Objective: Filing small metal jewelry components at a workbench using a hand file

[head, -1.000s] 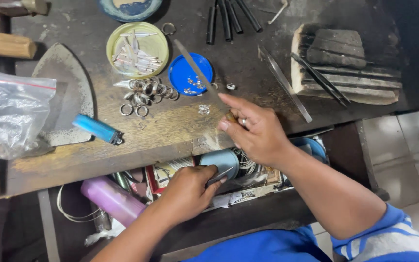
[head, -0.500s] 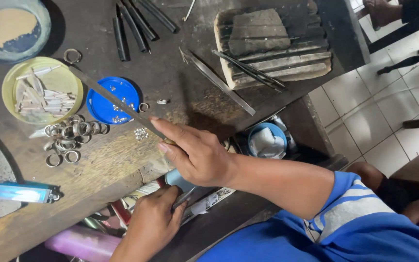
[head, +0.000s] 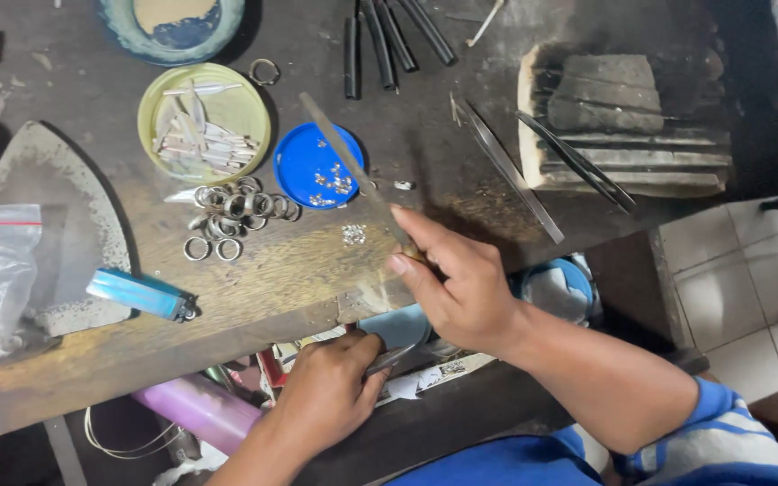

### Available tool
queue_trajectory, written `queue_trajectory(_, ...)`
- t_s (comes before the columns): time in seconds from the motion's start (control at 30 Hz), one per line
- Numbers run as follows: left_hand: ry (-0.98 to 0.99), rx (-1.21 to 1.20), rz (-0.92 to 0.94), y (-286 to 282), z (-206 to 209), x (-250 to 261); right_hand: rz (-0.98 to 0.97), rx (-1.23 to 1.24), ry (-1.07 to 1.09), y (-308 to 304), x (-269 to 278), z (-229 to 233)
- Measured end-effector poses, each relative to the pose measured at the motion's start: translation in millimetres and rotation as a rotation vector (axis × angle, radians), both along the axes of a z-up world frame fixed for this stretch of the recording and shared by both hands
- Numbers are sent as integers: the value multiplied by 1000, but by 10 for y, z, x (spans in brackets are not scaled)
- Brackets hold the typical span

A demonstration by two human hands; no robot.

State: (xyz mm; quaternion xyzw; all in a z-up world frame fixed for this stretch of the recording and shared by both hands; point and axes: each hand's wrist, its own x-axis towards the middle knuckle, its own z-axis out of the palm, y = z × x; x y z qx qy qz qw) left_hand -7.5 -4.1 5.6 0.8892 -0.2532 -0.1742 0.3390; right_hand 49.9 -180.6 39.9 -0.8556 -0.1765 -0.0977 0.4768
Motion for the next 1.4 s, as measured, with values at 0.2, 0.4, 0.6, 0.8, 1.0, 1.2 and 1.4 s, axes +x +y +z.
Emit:
queue_trajectory(0.2,-29,-77,26,101,-8,-1,111,302,273,-41,65,61)
queue_trajectory(0.4,-22,-93,18,139,18,24,-25,4,54,-63,126,196)
queue_trajectory(0.6,-5,-45,-8,152,-97,8,-112,-371,-190,-249,263,235)
queue_trajectory(0.8,30,-29,-17,136,-120,14,-152,-657,-35,-315,315,178)
queue_trajectory(1.0,36,-74,-21,137,-144,28,-135,-808,-48,-229,318,193)
queue_trajectory(1.2,53,-94,-30,118,-162,27,101,-535,-296,-77,309,219)
queue_trajectory(1.4,63,-101,-23,132,-173,34,195,-478,-72,10,282,190)
